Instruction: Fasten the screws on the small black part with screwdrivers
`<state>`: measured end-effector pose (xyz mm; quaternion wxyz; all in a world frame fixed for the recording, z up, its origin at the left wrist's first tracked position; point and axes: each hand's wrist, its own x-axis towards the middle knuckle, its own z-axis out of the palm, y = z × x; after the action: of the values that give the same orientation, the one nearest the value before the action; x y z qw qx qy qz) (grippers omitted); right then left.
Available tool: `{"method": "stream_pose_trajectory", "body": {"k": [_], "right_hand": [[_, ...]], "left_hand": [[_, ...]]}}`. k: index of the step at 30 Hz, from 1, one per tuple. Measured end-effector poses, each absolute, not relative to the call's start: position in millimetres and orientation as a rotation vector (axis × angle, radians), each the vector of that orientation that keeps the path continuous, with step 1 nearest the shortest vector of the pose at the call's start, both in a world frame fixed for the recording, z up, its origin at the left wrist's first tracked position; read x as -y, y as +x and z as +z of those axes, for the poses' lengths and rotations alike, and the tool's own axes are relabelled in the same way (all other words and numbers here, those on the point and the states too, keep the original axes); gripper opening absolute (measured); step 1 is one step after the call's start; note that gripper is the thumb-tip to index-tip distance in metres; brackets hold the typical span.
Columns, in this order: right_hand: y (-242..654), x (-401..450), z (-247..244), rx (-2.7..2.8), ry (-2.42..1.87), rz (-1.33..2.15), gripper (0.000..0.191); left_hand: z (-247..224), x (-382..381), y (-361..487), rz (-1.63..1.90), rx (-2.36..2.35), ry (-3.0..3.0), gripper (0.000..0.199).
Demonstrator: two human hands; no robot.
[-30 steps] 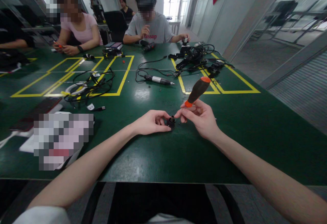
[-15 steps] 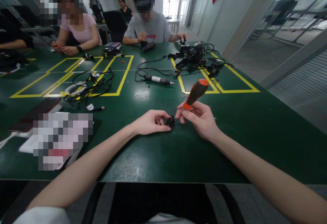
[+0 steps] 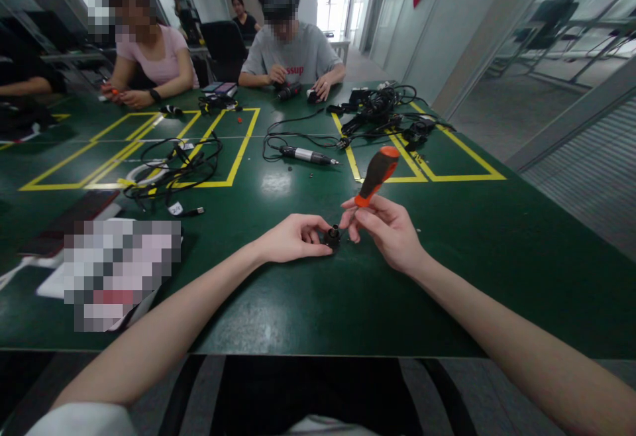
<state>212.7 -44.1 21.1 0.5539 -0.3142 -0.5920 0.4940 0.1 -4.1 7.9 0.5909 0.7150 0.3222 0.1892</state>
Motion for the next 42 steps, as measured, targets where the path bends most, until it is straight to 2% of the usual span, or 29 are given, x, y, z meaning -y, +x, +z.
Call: {"method": "stream_pose_trajectory", "body": {"k": [14, 34, 42], "right_hand": [[212.8, 44.2, 21.7, 1.412, -0.788, 1.157, 0.038], [212.1, 45.3, 21.4, 1.398, -0.726, 1.201, 0.032], [211.3, 46.2, 26.0, 1.408, -0.823, 1.157, 0.035]], "left_hand": [[5.9, 3.8, 0.2, 0.447, -0.750, 1.653, 0.038], [9.6, 4.8, 0.8, 0.436, -0.762, 1.656, 0.033], [8.7, 4.5, 0.8, 0.449, -0.752, 1.645, 0.032]]}}
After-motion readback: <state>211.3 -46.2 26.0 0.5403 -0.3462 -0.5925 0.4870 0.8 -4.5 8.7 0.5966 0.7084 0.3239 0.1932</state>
